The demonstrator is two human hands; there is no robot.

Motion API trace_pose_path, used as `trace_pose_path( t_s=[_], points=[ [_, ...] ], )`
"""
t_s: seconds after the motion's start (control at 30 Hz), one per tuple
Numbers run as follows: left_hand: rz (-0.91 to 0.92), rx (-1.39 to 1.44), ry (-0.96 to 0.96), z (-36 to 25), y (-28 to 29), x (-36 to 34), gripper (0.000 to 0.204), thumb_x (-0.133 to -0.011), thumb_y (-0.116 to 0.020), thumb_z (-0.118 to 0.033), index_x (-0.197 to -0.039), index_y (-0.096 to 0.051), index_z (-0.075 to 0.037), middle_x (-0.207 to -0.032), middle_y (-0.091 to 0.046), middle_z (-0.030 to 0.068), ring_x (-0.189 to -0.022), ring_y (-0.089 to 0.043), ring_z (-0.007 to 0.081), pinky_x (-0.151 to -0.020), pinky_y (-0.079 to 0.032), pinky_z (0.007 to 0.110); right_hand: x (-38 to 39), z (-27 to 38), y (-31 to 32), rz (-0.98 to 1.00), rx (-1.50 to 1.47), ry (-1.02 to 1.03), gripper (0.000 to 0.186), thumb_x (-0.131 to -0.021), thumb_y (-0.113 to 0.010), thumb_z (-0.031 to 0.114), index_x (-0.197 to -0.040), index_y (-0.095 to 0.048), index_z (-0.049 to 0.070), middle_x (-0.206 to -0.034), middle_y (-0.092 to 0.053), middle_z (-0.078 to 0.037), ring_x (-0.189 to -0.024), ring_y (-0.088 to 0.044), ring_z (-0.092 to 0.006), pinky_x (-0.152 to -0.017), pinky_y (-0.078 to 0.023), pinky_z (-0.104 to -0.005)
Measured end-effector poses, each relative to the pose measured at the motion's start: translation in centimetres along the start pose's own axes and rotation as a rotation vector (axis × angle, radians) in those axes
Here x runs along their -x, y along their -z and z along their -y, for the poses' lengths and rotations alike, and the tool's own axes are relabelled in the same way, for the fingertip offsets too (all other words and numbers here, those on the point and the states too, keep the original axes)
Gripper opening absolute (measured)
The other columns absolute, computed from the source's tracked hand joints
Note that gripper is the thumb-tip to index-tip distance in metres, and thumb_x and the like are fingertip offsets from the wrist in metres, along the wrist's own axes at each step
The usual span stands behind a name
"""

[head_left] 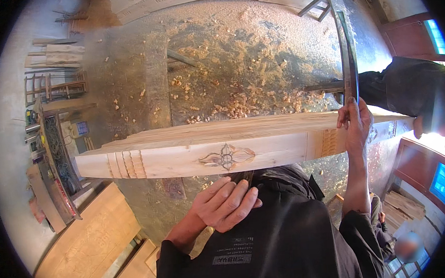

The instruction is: The person carves a floral pattern into a long wooden board using a chisel and a wooden mallet, occasionally picking up different chisels from a nearby table.

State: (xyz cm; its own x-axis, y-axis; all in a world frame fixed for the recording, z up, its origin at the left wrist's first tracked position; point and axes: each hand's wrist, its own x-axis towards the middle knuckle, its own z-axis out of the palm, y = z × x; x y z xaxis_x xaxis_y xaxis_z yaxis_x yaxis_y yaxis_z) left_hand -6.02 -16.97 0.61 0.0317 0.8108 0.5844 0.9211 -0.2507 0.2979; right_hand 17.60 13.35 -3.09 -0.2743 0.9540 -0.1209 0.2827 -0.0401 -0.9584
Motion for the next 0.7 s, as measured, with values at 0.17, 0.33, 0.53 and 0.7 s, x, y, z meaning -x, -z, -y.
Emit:
trace_pose_path(
  t_s=[0.17,0.33,0.53,0.7],
  points=[
    [-0.010,-0.132,0.138,1.4,1.9,1.5,0.027,-0.102,-0.077,-0.034,-0.117,-0.076,-0.011,-0.092,-0.072,0.0026,-0.074,-0.067,0.0163,-0.071,-0.058,0.030,-0.1,-0.7,0.3,0.016,0.002,0.018,0.028,-0.114,-0.059,0.037,-0.101,-0.063,0.012,-0.070,-0.061,0.001,-0.057,-0.055,-0.0049,-0.051,-0.035,-0.0203],
    [-0.039,-0.349,0.254,2.6,2.5,1.4,0.030,-0.100,-0.078,-0.037,-0.118,-0.079,-0.013,-0.103,-0.071,0.0016,-0.085,-0.065,0.0205,-0.075,-0.056,0.036,-0.2,-1.0,0.1,-0.029,-0.030,0.000,0.027,-0.113,-0.061,0.032,-0.098,-0.062,0.010,-0.069,-0.061,0.000,-0.055,-0.055,-0.0047,-0.048,-0.035,-0.0208],
    [-0.036,-0.326,0.249,3.6,1.2,1.8,0.035,-0.098,-0.078,-0.043,-0.118,-0.081,-0.014,-0.114,-0.073,0.0020,-0.100,-0.063,0.0238,-0.086,-0.055,0.041,-0.5,-1.8,0.3,-0.041,-0.043,0.038,0.024,-0.113,-0.062,0.029,-0.099,-0.062,0.010,-0.068,-0.061,0.000,-0.053,-0.055,-0.0048,-0.047,-0.033,-0.0209],
    [-0.029,-0.227,0.186,3.5,1.0,2.0,0.033,-0.100,-0.076,-0.042,-0.117,-0.080,-0.014,-0.118,-0.073,0.0036,-0.103,-0.062,0.0278,-0.087,-0.054,0.045,-0.3,-1.6,-0.1,-0.082,-0.078,0.019,0.020,-0.112,-0.063,0.026,-0.105,-0.065,0.008,-0.068,-0.060,0.000,-0.053,-0.054,-0.0057,-0.047,-0.034,-0.0213]
  ],
)
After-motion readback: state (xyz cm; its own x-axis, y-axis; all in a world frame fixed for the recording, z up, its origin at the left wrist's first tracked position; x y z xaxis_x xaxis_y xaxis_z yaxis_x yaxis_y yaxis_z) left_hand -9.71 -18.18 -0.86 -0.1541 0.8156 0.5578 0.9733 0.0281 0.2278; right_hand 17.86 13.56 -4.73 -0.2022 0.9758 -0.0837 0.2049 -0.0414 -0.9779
